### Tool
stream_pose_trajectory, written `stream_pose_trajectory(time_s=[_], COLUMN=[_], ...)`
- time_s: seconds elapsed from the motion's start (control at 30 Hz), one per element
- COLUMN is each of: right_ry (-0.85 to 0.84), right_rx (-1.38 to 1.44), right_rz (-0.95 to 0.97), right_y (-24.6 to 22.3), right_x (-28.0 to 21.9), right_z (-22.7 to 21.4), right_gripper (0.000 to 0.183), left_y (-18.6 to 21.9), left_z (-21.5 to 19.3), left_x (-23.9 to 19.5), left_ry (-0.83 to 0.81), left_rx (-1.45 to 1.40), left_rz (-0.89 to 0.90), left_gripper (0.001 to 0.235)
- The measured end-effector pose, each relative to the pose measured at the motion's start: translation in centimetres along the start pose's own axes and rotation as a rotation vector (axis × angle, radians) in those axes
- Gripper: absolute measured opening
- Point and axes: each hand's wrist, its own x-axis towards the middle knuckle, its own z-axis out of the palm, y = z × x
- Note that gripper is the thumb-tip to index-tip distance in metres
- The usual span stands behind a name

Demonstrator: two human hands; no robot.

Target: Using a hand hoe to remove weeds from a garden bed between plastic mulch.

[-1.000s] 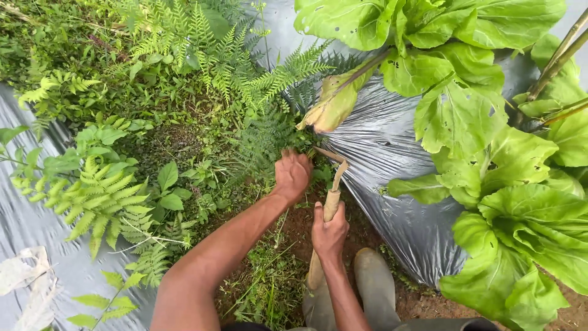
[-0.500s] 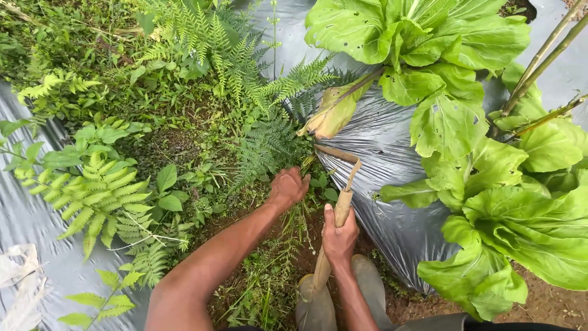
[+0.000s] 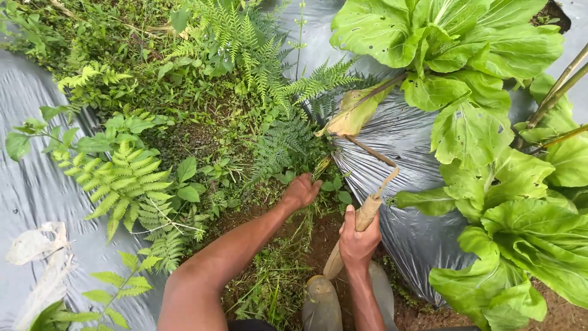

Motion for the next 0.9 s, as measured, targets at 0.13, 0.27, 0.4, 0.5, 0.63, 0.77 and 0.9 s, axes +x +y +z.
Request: stream_pose_trajectory(time_s=[0.13,0.27,0.4,0.5,0.63,0.77,0.9], right_ry=[-0.090,-0.252,-0.215,-0.035,-0.119,-0.149,-0.050], right_rx=[-0.057,-0.246,-0.090,0.041,-0.051,-0.151,-0.032], right_rz=[0.019,0.031,0.065,-0.002,-0.001,0.035,-0.028], right_y=[5.1,7.6,0.6,-1.9,5.2,6.1,-0.1], right_x=[0.3,0.9,0.8,0.3,0.2,1.0,0.2], right_z=[1.5,-0.2,-1.3,-0.6,1.9,0.7,-0.1], right_gripper=[0.019,0.027,0.022,0.023,0.020,0.029,0.022], left_y=[-1.2,-1.3,-1.4,-1.6,-1.2,-1.0,-1.2], left_z=[-6.3,-3.5,-3.9,-6.8,-5.0,-3.6,-1.6], left_x=[-4.8,-2.6,-3.3,-5.8,-4.9,-4.1,-3.6], left_ry=[0.047,0.110,0.179,0.062,0.028,-0.024,-0.076], left_rx=[-1.169,-1.353,-1.326,-1.077,-1.583,-2.216,-2.646], left_rz=[-0.285,-0.287,-0.237,-0.264,-0.375,-0.513,-0.596], left_gripper=[0.077,0.065,0.075,0.076,0.070,0.062,0.057])
